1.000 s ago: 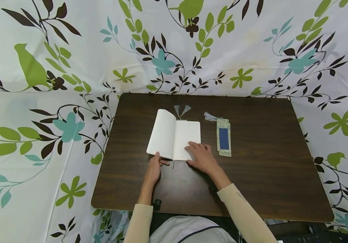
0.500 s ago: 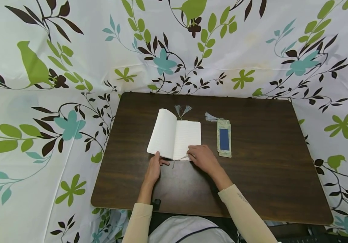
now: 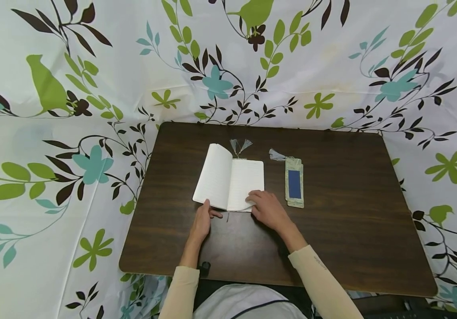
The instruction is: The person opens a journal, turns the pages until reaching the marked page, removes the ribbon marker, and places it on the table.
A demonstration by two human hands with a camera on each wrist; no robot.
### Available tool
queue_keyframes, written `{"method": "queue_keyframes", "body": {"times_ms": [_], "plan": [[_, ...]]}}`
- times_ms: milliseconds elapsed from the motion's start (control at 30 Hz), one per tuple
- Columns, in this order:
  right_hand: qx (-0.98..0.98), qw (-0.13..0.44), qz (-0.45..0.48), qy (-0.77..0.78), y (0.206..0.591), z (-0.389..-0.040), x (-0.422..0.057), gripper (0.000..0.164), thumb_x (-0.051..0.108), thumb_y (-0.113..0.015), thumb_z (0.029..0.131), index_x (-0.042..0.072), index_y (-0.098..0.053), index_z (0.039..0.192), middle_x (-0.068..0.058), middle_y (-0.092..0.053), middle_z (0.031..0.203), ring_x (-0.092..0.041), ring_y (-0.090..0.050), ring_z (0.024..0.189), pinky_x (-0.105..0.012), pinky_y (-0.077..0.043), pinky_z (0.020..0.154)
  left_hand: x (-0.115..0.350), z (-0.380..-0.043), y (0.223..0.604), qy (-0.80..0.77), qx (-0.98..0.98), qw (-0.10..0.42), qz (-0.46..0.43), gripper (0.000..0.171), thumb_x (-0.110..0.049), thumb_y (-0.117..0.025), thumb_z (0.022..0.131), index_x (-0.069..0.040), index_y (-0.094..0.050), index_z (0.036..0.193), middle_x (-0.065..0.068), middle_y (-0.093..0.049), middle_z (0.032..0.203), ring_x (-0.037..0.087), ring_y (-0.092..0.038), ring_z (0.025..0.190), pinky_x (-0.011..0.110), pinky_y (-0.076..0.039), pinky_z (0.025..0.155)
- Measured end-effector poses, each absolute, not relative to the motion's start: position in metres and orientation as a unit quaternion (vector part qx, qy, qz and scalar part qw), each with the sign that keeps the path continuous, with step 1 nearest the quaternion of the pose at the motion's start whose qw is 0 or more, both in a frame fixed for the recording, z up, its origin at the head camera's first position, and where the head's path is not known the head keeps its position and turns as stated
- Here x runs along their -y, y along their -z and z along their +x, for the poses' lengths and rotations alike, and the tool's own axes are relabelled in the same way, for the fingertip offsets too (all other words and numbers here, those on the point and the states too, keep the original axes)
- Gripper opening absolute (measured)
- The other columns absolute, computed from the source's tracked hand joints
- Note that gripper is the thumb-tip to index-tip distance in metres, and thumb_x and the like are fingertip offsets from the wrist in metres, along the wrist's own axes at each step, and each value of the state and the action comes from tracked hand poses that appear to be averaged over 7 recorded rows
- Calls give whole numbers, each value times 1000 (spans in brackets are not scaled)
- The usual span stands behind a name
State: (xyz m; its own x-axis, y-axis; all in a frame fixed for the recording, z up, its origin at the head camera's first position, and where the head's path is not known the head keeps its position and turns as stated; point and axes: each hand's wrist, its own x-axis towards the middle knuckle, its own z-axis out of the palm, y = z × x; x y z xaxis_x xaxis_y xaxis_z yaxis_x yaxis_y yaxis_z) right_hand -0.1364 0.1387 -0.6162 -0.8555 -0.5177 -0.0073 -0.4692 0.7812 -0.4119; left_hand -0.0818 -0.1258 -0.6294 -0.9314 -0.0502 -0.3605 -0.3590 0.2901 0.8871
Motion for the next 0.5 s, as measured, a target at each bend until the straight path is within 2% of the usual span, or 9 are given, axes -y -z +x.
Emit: {"method": "queue_keyframes", "body": {"times_ms": [167, 367, 433, 500], "plan": [[-944, 31, -231, 232, 619, -133, -140, 36, 19, -68, 92, 21, -64, 128, -5, -49, 147, -29, -46, 134, -59, -38, 103, 128, -82, 627, -581, -797, 127, -109, 88, -64, -14, 103, -5, -78, 87, 9, -75, 89, 31, -58, 102, 51, -40, 95], [-953, -16, -171, 251, 619, -131, -139, 69, 15, -79, 81, 23, -50, 143, -7, -27, 161, -37, -37, 139, -62, -37, 101, 128, -80, 625, -572, -800, 134, -120, 89, -66, -13, 102, -7, -78, 87, 6, -74, 95, 29, -59, 100, 51, -40, 96], [-950, -23, -144, 276, 618, -130, -138, 76, 11, -80, 79, 21, -45, 146, -9, -25, 161, -37, -35, 139, -61, -37, 101, 127, -79, 624, -570, -800, 139, -122, 89, -66, -13, 102, -8, -78, 87, 5, -74, 96, 28, -59, 98, 51, -40, 95], [-943, -24, -113, 313, 617, -127, -137, 79, 9, -80, 80, 19, -41, 149, -10, -28, 158, -36, -36, 138, -59, -36, 103, 125, -77, 625, -567, -804, 141, -113, 87, -64, -13, 103, -7, -77, 89, 6, -74, 92, 28, -59, 97, 49, -41, 94]]}}
